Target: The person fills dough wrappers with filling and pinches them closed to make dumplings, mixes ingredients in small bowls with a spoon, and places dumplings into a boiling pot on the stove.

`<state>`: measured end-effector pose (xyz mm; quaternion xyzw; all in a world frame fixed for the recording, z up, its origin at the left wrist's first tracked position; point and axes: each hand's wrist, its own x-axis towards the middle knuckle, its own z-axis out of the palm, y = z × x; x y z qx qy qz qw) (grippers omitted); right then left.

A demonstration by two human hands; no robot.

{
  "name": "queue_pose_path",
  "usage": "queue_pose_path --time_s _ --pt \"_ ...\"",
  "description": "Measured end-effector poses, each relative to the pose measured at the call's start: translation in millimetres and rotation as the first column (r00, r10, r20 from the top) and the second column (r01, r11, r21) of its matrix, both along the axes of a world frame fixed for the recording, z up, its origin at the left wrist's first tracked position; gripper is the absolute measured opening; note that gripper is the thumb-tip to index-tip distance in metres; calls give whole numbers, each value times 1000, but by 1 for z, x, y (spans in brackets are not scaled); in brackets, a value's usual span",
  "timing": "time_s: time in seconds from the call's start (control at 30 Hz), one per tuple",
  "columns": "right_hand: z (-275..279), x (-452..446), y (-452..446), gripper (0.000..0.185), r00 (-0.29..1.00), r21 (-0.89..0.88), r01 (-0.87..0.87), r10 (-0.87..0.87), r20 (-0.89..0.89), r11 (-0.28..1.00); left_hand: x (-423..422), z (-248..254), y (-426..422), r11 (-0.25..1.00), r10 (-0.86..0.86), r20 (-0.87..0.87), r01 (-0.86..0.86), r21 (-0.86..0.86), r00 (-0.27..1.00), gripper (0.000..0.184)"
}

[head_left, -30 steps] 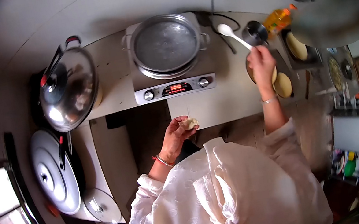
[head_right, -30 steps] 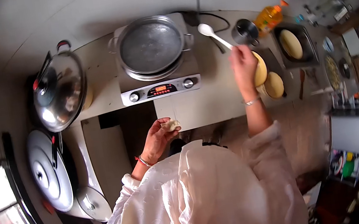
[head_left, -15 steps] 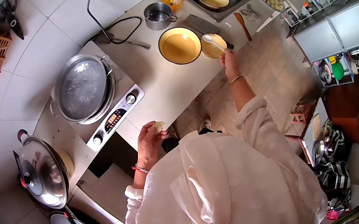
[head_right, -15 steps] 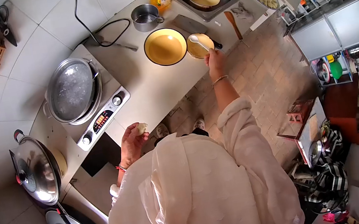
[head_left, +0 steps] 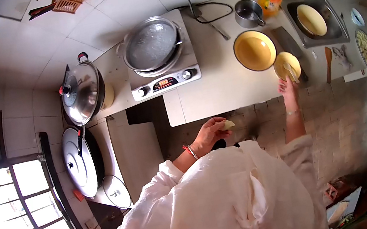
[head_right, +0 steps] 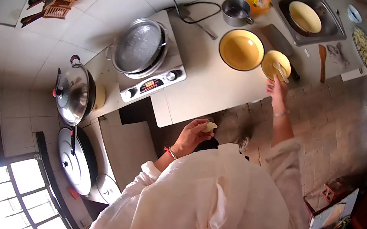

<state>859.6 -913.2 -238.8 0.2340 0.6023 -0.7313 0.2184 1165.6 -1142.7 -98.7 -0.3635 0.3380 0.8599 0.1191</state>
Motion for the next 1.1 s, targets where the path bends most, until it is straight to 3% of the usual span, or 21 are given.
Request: queue_pose_path --time_s 0.03,0.07,0.1,0.13,0.17,0.2,0.27,0.37,0.5,0.57,0.67,0.77,0.9,0.93,1.0,1.1 --pt "-33 -17 2 33 997 -12 -18 19 71 1000 3 -4 6 1000 15 13 -15 -6 1000 28" --pt "-67 -24 3 30 999 -147 28 -32 -19 989 3 5 13 999 22 19 -22 -31 1000 28" --pt "-43 -17 -4 33 992 -218 20 -46 -118 976 8 -3 18 997 69 21 -68 -35 997 29" --pt "-42 -16 4 37 920 26 -87 91 -382 996 14 -11 25 994 102 31 -101 -30 994 30" --pt "-43 -14 19 22 905 -12 -194 175 -387 981 18 -13 29 993 117 50 -115 -39 992 28" --pt "-27 -7 22 22 955 120 -84 115 -274 989 18 -14 33 989 137 63 -134 -56 989 27" --pt "22 22 32 20 972 110 88 -61 -226 990 24 -19 33 989 145 54 -144 -23 988 25" --pt "35 70 86 20 920 33 25 -10 -392 999 27 -26 31 993 117 46 -117 2 992 24" --pt "15 144 131 18 965 166 172 -133 -226 971 24 -25 35 997 74 2 -74 -14 997 26" --pt "-15 169 129 18 991 353 107 -71 -113 929 24 -30 31 998 53 21 -53 -14 998 25" --pt "-98 187 101 19 999 204 -29 25 22 978 23 -24 25 997 63 37 -60 -55 997 23" --pt "-145 180 38 16 984 211 -169 152 92 963 28 -16 14 986 109 76 -98 -131 991 22" --pt "-218 164 -34 21 991 -183 -123 130 29 975 51 -9 -13 958 216 95 -193 -212 972 27" --pt "-225 158 -52 22 992 -198 -85 102 77 976 59 -7 -22 955 233 125 -203 -216 964 28" --pt "-220 148 -70 25 979 -77 -179 185 79 981 76 -3 -37 937 288 100 -258 -236 952 31" --pt "-227 140 -91 27 972 -84 -206 213 98 975 93 5 -61 884 401 69 -366 -290 914 28"
